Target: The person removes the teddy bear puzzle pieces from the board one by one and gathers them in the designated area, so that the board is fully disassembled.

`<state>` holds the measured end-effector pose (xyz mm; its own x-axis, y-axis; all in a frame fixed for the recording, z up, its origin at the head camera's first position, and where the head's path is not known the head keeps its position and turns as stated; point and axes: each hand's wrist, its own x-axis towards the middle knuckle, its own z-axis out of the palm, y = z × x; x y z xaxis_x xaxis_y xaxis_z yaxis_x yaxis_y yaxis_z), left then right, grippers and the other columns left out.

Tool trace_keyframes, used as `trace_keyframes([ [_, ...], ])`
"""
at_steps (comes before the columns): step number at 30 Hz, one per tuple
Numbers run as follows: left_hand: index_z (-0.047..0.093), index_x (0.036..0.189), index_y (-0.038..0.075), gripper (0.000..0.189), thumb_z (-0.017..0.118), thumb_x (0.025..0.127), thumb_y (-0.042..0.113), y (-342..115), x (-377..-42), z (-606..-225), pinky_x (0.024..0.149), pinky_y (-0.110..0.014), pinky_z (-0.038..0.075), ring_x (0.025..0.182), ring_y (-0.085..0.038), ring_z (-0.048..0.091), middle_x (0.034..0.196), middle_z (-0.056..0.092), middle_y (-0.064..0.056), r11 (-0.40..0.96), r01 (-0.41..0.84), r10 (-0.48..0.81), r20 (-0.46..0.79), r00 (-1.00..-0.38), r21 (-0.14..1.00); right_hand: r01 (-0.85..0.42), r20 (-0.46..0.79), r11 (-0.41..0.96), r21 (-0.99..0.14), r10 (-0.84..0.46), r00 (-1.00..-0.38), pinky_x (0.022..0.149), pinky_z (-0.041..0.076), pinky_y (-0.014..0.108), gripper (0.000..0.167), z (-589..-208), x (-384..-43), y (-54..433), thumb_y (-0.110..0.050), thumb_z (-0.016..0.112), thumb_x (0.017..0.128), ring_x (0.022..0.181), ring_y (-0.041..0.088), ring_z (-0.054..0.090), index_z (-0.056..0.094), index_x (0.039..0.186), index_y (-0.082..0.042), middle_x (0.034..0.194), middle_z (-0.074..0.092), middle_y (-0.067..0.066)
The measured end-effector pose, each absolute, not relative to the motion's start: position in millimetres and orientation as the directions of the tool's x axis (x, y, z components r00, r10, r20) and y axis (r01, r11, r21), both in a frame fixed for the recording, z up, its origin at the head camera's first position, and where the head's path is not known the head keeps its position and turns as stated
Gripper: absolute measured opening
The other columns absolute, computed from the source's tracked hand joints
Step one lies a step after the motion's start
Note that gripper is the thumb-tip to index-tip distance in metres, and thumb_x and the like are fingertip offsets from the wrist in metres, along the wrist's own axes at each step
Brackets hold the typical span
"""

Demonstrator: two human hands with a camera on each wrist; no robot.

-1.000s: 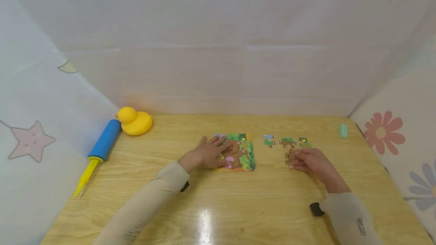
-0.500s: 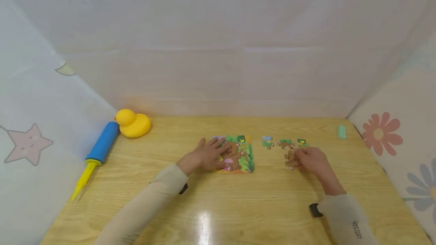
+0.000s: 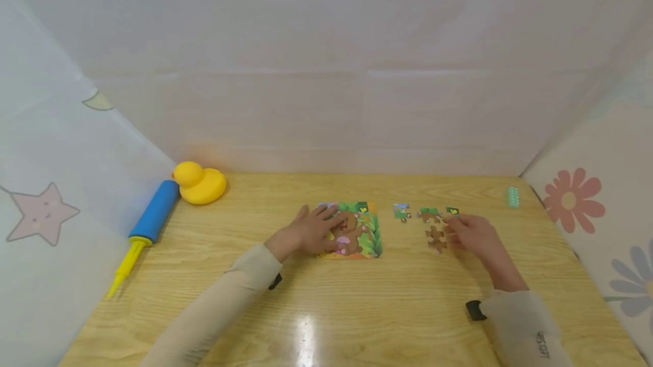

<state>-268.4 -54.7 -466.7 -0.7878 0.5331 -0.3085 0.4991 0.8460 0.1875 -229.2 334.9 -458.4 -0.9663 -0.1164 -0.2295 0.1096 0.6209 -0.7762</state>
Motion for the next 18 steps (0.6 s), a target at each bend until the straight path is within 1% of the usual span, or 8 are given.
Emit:
trace_keyframes([
  [2, 0.016, 0.164, 0.035, 0.085, 0.05, 0.094, 0.07, -55.7, -268.4, -465.9, 0.124, -0.066, 0.011, 0.16, -0.03, 0.012, 0.173, 0.011, -0.003, 0.846, 0.498, 0.533, -0.299, -0.792, 0.19, 0.092, -0.214, 0.599, -0.796, -0.134, -0.968, 0.082, 0.063, 0.034, 0.061, -456.9, -231.1, 327.6, -0.037, 0.037, 0.111, 0.105, 0.036, 0.071, 0.047, 0.142, 0.015, 0.132, 0.059, 0.037],
  [4, 0.02, 0.163, 0.033, 0.084, 0.051, 0.094, 0.07, -56.8, -268.2, -465.3, 0.124, -0.065, 0.016, 0.159, -0.029, 0.014, 0.172, 0.012, -0.004, 0.849, 0.493, 0.528, -0.288, -0.799, 0.191, 0.072, -0.197, 0.585, -0.808, -0.153, -0.968, 0.082, 0.063, 0.034, 0.058, -455.4, -233.3, 318.5, -0.035, 0.04, 0.111, 0.103, 0.034, 0.072, 0.052, 0.137, 0.015, 0.128, 0.061, 0.036],
  [7, 0.024, 0.163, 0.031, 0.083, 0.055, 0.094, 0.068, -59.2, -267.5, -464.8, 0.125, -0.062, 0.019, 0.159, -0.028, 0.016, 0.172, 0.014, -0.004, 0.857, 0.479, 0.515, -0.27, -0.813, 0.191, 0.046, -0.186, 0.591, -0.806, -0.177, -0.967, 0.082, 0.062, 0.033, 0.058, -452.7, -237.5, 302.4, -0.037, 0.042, 0.11, 0.103, 0.031, 0.073, 0.056, 0.134, 0.013, 0.126, 0.065, 0.032],
  [12, 0.024, 0.163, 0.03, 0.084, 0.058, 0.094, 0.065, -65.0, -266.7, -465.1, 0.126, -0.059, 0.017, 0.159, -0.024, 0.016, 0.172, 0.013, -0.003, 0.865, 0.452, 0.497, -0.25, -0.831, 0.219, 0.041, -0.194, 0.57, -0.82, -0.211, -0.958, 0.082, 0.063, 0.037, 0.055, -449.6, -243.7, 276.6, -0.036, 0.044, 0.11, 0.105, 0.033, 0.072, 0.053, 0.141, 0.008, 0.129, 0.064, 0.03],
  [15, 0.022, 0.163, 0.028, 0.086, 0.059, 0.094, 0.063, -68.9, -267.3, -465.3, 0.126, -0.06, 0.016, 0.159, -0.024, 0.016, 0.172, 0.014, -0.003, 0.864, 0.449, 0.496, -0.239, -0.835, 0.227, 0.061, -0.215, 0.55, -0.833, -0.22, -0.952, 0.083, 0.063, 0.036, 0.057, -449.3, -246.9, 264.2, -0.038, 0.047, 0.109, 0.106, 0.032, 0.071, 0.051, 0.143, 0.007, 0.131, 0.064, 0.029],
  [18, 0.021, 0.164, 0.027, 0.088, 0.06, 0.093, 0.064, -72.9, -268.7, -466.0, 0.126, -0.061, 0.016, 0.159, -0.025, 0.018, 0.172, 0.016, -0.004, 0.866, 0.454, 0.495, -0.229, -0.838, 0.21, 0.064, -0.218, 0.543, -0.837, -0.225, -0.949, 0.085, 0.062, 0.034, 0.059, -450.0, -250.7, 253.4, -0.039, 0.049, 0.108, 0.106, 0.032, 0.071, 0.052, 0.141, 0.009, 0.13, 0.065, 0.029],
])
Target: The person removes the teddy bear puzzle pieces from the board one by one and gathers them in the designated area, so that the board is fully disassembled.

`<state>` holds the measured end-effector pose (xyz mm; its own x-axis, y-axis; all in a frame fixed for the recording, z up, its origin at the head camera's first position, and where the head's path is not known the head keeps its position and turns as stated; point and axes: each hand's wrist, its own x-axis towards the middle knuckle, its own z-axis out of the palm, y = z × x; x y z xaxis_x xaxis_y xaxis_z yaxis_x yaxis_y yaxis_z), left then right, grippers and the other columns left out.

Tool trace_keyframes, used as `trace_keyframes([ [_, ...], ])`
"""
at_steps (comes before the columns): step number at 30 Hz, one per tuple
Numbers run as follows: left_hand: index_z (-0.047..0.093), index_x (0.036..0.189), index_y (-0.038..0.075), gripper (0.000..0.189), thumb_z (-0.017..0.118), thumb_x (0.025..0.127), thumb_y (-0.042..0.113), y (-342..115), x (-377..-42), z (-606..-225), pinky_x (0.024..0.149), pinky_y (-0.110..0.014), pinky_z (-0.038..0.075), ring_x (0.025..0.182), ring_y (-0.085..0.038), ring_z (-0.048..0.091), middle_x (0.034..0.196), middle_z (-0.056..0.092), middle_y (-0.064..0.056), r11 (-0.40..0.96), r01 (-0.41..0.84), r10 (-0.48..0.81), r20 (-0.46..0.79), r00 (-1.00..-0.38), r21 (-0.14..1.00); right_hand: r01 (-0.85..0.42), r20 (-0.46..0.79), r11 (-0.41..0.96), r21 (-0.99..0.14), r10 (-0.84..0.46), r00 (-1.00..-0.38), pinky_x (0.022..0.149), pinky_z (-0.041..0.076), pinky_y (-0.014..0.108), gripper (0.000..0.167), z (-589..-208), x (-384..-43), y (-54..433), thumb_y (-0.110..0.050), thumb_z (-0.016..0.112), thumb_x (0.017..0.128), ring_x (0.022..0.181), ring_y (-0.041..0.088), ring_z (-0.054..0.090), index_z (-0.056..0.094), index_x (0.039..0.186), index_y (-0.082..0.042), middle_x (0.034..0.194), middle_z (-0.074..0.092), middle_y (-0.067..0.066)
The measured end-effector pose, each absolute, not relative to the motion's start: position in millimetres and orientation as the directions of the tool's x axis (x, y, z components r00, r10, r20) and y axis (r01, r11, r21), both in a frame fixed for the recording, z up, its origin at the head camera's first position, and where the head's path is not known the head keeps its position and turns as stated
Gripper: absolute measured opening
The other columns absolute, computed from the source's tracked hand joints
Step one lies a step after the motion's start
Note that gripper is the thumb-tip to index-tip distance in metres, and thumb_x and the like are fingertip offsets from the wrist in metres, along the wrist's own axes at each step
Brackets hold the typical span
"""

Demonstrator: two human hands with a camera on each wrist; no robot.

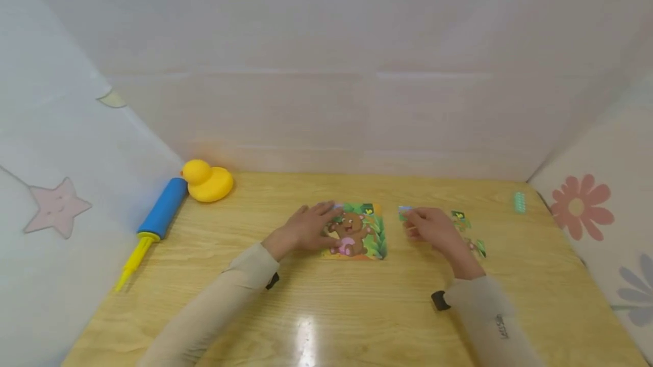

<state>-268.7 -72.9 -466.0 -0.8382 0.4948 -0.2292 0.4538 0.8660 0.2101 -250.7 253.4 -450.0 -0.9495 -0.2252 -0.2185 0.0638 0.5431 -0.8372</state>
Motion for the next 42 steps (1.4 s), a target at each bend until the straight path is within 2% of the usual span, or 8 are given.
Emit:
trace_keyframes([
  [9, 0.02, 0.164, 0.028, 0.092, 0.06, 0.091, 0.068, -79.4, -270.1, -465.9, 0.126, -0.063, 0.013, 0.158, -0.027, 0.019, 0.171, 0.017, -0.006, 0.876, 0.437, 0.476, -0.221, -0.852, 0.203, 0.124, -0.265, 0.456, -0.881, -0.259, -0.929, 0.088, 0.062, 0.036, 0.048, -451.9, -264.7, 212.1, -0.029, 0.044, 0.11, 0.106, 0.03, 0.072, 0.053, 0.143, 0.006, 0.131, 0.063, 0.029],
  [19, 0.019, 0.164, 0.027, 0.093, 0.06, 0.091, 0.069, -81.8, -270.1, -466.9, 0.126, -0.063, 0.01, 0.158, -0.026, 0.02, 0.172, 0.017, -0.003, 0.887, 0.416, 0.456, -0.243, -0.856, 0.198, 0.16, -0.3, 0.43, -0.888, -0.28, -0.912, 0.079, 0.063, 0.033, 0.042, -466.1, -276.7, 171.0, -0.023, 0.045, 0.11, 0.094, 0.024, 0.074, 0.058, 0.136, 0.006, 0.121, 0.067, 0.025],
  [24, 0.021, 0.164, 0.027, 0.093, 0.061, 0.091, 0.068, -81.4, -270.7, -468.4, 0.126, -0.063, 0.01, 0.158, -0.026, 0.02, 0.172, 0.017, -0.003, 0.89, 0.408, 0.45, -0.247, -0.858, 0.204, 0.167, -0.309, 0.426, -0.889, -0.29, -0.906, 0.079, 0.063, 0.033, 0.042, -465.5, -275.7, 157.8, -0.024, 0.046, 0.109, 0.093, 0.023, 0.073, 0.058, 0.136, 0.007, 0.121, 0.068, 0.025],
  [33, 0.018, 0.164, 0.03, 0.093, 0.059, 0.09, 0.07, -83.8, -272.1, -472.0, 0.126, -0.063, 0.006, 0.159, -0.028, 0.017, 0.172, 0.015, -0.006, 0.891, 0.401, 0.447, -0.253, -0.858, 0.213, 0.153, -0.315, 0.433, -0.888, -0.332, -0.889, 0.074, 0.063, 0.031, 0.039, -473.7, -278.1, 139.3, -0.023, 0.048, 0.109, 0.081, 0.02, 0.073, 0.061, 0.135, 0.002, 0.104, 0.071, 0.019],
  [42, 0.021, 0.164, 0.022, 0.096, 0.057, 0.091, 0.072, -84.6, -272.9, -472.2, 0.126, -0.063, 0.005, 0.159, -0.028, 0.016, 0.172, 0.014, -0.005, 0.892, 0.406, 0.448, -0.276, -0.85, 0.197, 0.134, -0.308, 0.435, -0.89, -0.359, -0.881, 0.073, 0.063, 0.031, 0.037, -480.5, -277.1, 130.8, -0.027, 0.05, 0.108, 0.08, 0.019, 0.07, 0.067, 0.12, 0.004, 0.103, 0.068, 0.016],
])
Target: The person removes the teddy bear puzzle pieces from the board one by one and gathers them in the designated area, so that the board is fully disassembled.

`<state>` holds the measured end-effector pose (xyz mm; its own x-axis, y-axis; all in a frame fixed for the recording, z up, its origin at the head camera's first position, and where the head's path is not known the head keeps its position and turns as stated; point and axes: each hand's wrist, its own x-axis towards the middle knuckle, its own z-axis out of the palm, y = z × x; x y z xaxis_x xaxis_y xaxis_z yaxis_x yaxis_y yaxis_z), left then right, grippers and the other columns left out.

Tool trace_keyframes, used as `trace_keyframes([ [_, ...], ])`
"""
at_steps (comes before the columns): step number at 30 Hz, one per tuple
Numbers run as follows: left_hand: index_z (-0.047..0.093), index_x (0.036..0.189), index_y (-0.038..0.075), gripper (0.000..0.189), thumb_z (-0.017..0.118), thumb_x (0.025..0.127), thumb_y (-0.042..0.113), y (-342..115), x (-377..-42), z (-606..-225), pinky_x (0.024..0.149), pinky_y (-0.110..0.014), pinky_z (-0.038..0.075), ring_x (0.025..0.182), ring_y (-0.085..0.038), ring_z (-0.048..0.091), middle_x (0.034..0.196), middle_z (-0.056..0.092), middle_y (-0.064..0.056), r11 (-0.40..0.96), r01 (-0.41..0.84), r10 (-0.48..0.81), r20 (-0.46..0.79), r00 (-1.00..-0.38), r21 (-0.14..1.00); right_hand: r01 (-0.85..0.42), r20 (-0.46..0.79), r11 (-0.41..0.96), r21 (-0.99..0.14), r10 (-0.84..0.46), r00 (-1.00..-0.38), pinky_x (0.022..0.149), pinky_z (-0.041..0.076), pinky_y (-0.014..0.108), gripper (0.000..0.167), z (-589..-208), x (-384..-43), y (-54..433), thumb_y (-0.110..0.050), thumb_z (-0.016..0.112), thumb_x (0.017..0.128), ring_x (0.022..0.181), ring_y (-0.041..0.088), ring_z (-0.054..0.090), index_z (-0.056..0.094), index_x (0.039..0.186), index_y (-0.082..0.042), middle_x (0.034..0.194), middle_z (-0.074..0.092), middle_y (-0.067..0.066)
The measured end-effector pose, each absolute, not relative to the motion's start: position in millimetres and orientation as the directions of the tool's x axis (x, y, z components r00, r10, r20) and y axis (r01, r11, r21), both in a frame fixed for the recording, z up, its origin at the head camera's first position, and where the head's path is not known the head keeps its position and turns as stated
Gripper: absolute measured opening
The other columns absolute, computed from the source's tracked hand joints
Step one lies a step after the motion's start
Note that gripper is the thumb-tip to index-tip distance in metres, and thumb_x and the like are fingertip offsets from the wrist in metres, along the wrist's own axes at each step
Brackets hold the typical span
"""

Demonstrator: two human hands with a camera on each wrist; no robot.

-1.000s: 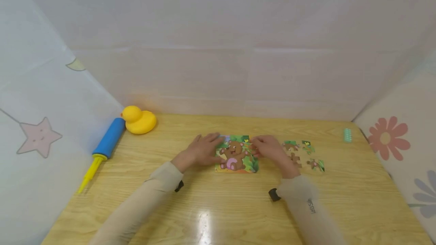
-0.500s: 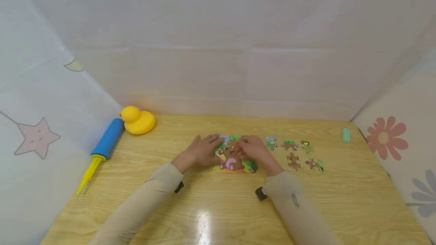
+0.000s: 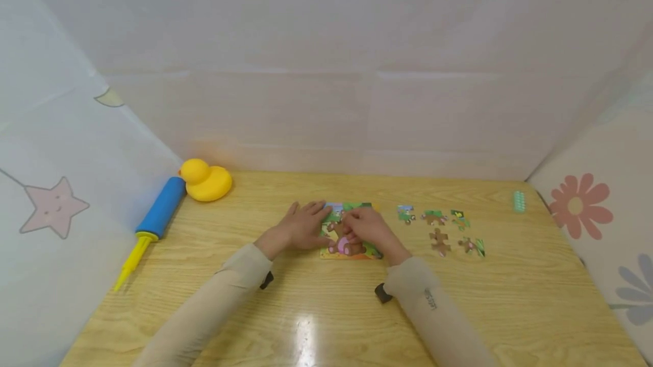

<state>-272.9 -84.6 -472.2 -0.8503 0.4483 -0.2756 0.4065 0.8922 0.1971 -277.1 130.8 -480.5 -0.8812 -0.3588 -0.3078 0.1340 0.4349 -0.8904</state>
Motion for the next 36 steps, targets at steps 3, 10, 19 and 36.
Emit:
trace_keyframes([
  [3, 0.021, 0.164, 0.021, 0.096, 0.058, 0.09, 0.071, -84.4, -272.8, -471.1, 0.126, -0.063, 0.004, 0.159, -0.028, 0.014, 0.172, 0.012, -0.005, 0.893, 0.402, 0.447, -0.287, -0.847, 0.203, 0.118, -0.298, 0.441, -0.89, -0.364, -0.882, 0.072, 0.063, 0.031, 0.037, -481.0, -276.6, 130.5, -0.027, 0.049, 0.108, 0.079, 0.019, 0.069, 0.066, 0.121, 0.004, 0.101, 0.067, 0.015],
  [10, 0.018, 0.164, 0.022, 0.099, 0.059, 0.09, 0.071, -84.6, -271.6, -469.0, 0.126, -0.063, 0.001, 0.16, -0.027, 0.011, 0.173, 0.008, -0.004, 0.892, 0.395, 0.447, -0.308, -0.84, 0.22, 0.104, -0.287, 0.452, -0.886, -0.358, -0.889, 0.07, 0.063, 0.029, 0.037, -482.6, -276.7, 130.2, -0.027, 0.05, 0.108, 0.075, 0.016, 0.069, 0.067, 0.121, 0.004, 0.097, 0.067, 0.013],
  [19, 0.017, 0.164, 0.021, 0.099, 0.058, 0.09, 0.071, -83.4, -271.5, -468.2, 0.125, -0.065, 0.004, 0.16, -0.027, 0.012, 0.173, 0.009, -0.004, 0.894, 0.394, 0.444, -0.316, -0.838, 0.211, 0.092, -0.276, 0.46, -0.883, -0.351, -0.895, 0.068, 0.062, 0.029, 0.036, -484.5, -277.1, 130.9, -0.027, 0.051, 0.108, 0.073, 0.017, 0.067, 0.069, 0.112, 0.003, 0.092, 0.067, 0.013],
  [36, 0.017, 0.164, 0.021, 0.1, 0.056, 0.089, 0.074, -85.4, -270.5, -470.1, 0.126, -0.064, 0.001, 0.16, -0.031, 0.001, 0.173, 0.01, -0.004, 0.894, 0.398, 0.445, -0.299, -0.844, 0.205, 0.093, -0.27, 0.5, -0.861, -0.293, -0.917, 0.067, 0.06, 0.029, 0.031, -484.6, -278.0, 125.3, -0.025, 0.057, 0.105, 0.078, 0.018, 0.067, 0.064, 0.127, -0.005, 0.099, 0.069, 0.012],
])
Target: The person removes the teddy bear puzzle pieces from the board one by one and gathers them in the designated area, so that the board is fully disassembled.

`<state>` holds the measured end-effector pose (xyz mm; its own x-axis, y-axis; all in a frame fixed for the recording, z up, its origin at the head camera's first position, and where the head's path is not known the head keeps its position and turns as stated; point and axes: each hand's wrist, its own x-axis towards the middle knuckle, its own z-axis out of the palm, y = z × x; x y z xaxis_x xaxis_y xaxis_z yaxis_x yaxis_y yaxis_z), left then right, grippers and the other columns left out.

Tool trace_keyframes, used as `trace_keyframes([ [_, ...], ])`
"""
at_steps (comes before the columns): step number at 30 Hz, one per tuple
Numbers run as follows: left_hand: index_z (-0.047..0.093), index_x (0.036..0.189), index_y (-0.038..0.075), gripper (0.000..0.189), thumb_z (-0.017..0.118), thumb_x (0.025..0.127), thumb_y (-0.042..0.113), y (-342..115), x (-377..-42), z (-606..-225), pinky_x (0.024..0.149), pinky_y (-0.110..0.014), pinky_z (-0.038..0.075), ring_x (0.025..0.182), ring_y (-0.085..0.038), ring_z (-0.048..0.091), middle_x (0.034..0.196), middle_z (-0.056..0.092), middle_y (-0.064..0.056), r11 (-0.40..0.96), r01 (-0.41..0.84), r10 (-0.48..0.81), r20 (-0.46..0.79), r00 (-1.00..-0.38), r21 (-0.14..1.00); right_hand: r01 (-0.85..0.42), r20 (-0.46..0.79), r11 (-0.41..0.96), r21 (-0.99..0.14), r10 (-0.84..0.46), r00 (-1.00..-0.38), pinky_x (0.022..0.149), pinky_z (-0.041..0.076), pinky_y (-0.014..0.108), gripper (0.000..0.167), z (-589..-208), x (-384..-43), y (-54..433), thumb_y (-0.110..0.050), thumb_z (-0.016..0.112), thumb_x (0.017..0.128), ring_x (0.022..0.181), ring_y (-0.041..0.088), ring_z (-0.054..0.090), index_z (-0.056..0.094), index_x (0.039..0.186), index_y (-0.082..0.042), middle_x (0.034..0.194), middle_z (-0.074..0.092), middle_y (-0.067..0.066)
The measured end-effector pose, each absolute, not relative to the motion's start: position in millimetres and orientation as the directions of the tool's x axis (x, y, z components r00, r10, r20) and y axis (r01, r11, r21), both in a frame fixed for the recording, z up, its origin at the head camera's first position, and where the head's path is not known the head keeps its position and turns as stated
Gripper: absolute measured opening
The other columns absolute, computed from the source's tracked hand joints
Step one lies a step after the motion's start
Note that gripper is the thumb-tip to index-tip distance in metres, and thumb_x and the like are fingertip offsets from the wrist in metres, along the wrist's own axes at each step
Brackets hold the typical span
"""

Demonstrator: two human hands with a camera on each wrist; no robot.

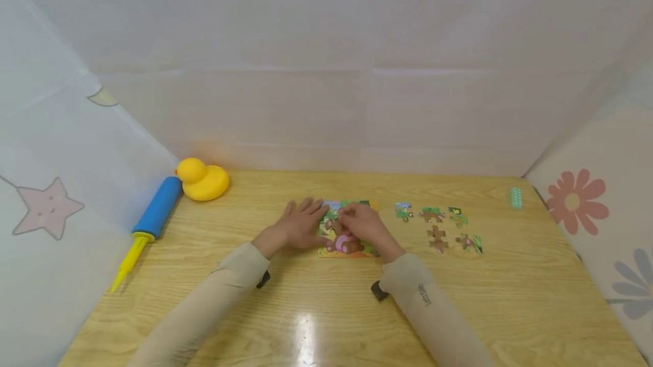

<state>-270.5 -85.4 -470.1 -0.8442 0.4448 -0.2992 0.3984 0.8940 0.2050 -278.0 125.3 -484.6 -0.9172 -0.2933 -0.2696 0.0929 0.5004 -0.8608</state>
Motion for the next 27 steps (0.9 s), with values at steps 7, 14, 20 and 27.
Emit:
trace_keyframes([
  [7, 0.016, 0.164, 0.021, 0.098, 0.056, 0.091, 0.072, -85.0, -269.2, -468.6, 0.126, -0.064, 0.0, 0.16, -0.031, 0.0, 0.173, 0.008, -0.003, 0.894, 0.397, 0.445, -0.301, -0.844, 0.209, 0.084, -0.275, 0.552, -0.83, -0.274, -0.921, 0.064, 0.058, 0.025, 0.037, -484.3, -279.2, 120.5, -0.02, 0.059, 0.103, 0.073, 0.015, 0.065, 0.063, 0.135, -0.003, 0.093, 0.071, 0.009],
  [14, 0.017, 0.164, 0.022, 0.098, 0.057, 0.091, 0.071, -84.6, -267.8, -467.2, 0.125, -0.065, 0.003, 0.16, -0.032, 0.001, 0.173, 0.008, -0.002, 0.902, 0.369, 0.425, -0.318, -0.847, 0.222, 0.076, -0.278, 0.573, -0.816, -0.274, -0.921, 0.061, 0.057, 0.025, 0.03, -482.2, -278.8, 116.8, -0.02, 0.062, 0.102, 0.07, 0.014, 0.064, 0.069, 0.125, -0.003, 0.085, 0.07, 0.009],
  [20, 0.016, 0.164, 0.022, 0.097, 0.057, 0.091, 0.071, -84.1, -266.6, -465.6, 0.125, -0.066, 0.004, 0.16, -0.033, 0.002, 0.173, 0.008, -0.002, 0.904, 0.371, 0.423, -0.321, -0.847, 0.213, 0.077, -0.274, 0.547, -0.834, -0.29, -0.917, 0.061, 0.058, 0.025, 0.028, -483.3, -277.9, 117.8, -0.02, 0.061, 0.102, 0.07, 0.014, 0.064, 0.069, 0.121, -0.002, 0.085, 0.07, 0.01],
  [27, 0.016, 0.165, 0.023, 0.097, 0.056, 0.091, 0.072, -83.0, -267.1, -465.8, 0.125, -0.065, 0.004, 0.16, -0.031, 0.002, 0.173, 0.008, -0.002, 0.908, 0.368, 0.415, -0.323, -0.85, 0.198, 0.092, -0.281, 0.515, -0.852, -0.303, -0.911, 0.064, 0.058, 0.026, 0.031, -482.4, -278.6, 120.9, -0.019, 0.056, 0.104, 0.072, 0.015, 0.063, 0.067, 0.126, 0.0, 0.084, 0.067, 0.009],
])
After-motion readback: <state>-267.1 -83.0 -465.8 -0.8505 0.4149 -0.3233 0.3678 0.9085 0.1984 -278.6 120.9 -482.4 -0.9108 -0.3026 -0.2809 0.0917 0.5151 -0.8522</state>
